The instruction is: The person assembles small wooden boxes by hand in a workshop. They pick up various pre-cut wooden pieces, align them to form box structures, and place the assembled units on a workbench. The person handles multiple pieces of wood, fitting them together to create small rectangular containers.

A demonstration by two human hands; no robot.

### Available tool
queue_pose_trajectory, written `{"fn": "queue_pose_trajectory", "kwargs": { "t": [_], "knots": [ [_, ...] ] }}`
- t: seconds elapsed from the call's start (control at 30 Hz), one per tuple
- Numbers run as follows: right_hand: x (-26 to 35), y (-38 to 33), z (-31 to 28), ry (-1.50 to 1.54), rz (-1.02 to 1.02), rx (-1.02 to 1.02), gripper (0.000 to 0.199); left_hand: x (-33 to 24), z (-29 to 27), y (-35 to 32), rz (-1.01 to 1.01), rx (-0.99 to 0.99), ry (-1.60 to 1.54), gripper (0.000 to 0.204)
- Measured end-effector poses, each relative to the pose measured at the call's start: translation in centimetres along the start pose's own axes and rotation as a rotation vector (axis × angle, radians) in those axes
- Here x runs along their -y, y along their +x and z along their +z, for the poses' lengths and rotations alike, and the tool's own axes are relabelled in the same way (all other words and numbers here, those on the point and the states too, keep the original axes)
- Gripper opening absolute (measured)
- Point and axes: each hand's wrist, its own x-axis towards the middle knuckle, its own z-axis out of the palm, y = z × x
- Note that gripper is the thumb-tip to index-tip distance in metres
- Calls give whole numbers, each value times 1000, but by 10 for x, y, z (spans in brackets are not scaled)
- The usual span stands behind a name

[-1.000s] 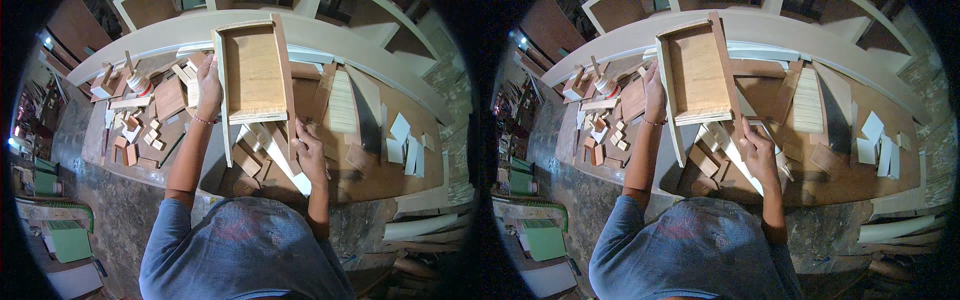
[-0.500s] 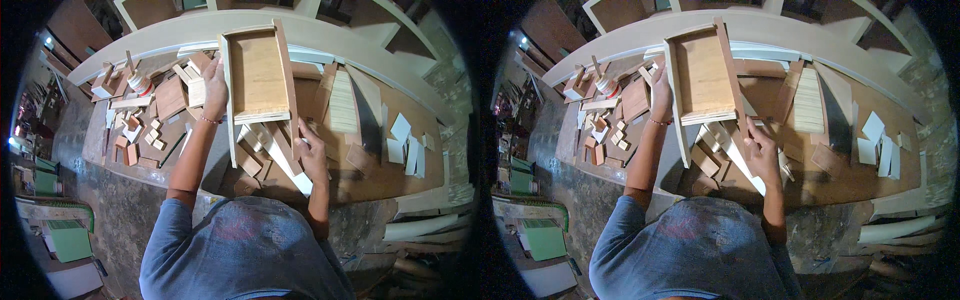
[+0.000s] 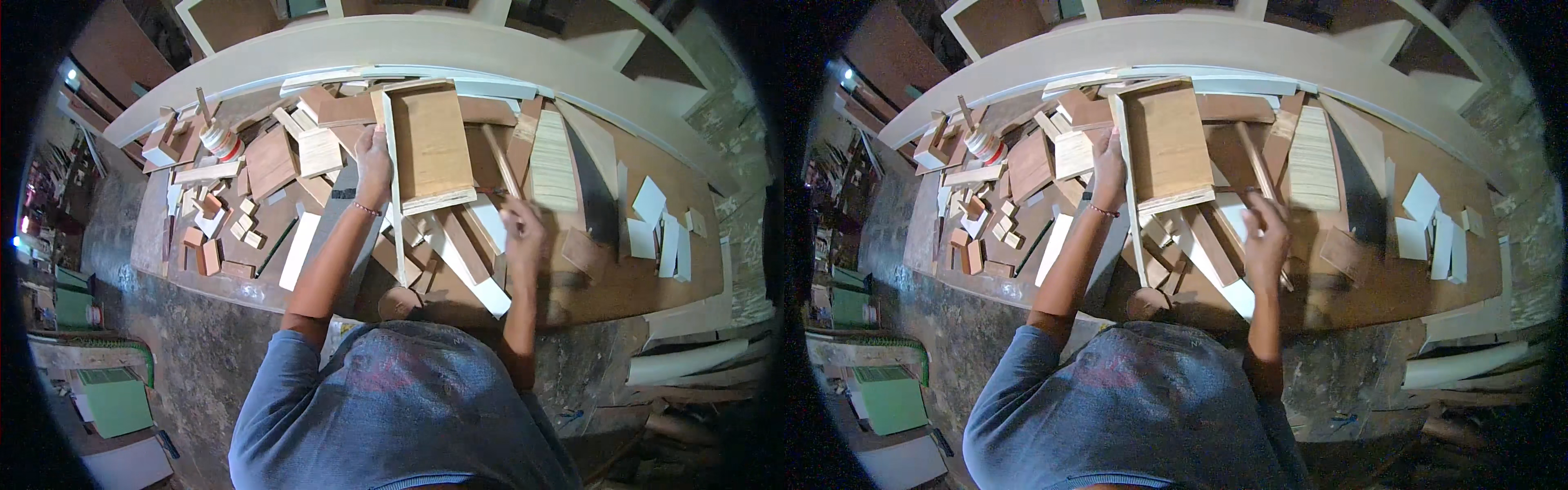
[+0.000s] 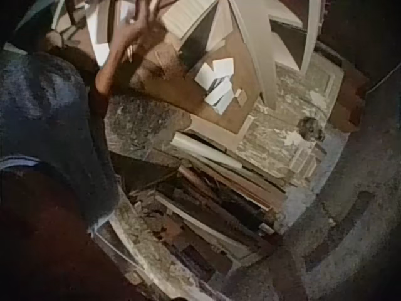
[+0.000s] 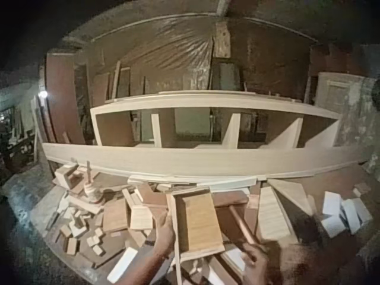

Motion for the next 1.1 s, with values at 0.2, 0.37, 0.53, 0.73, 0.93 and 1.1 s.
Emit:
{"fn": "queue_pose_trajectory", "kwargs": {
  "t": [0.2,0.37,0.53,0.73,0.93,1.1],
  "knots": [
    [42,-38,60,189,-35,270,26,24,14,-8,7,-33,24,25],
    [39,-50,84,133,59,295,29,23,12,-10,22,-34,47,24],
    [21,-54,81,364,110,336,24,33,-1,-8,-43,-64,16,23],
    [2,-35,31,285,112,131,17,45,-29,-2,-62,-104,-35,22],
    [-15,-16,-9,-20,54,-349,37,17,-26,-23,-174,-80,-425,24],
    [5,-25,9,397,194,-55,31,6,-37,-40,-266,-86,-535,25]
  ]
}}
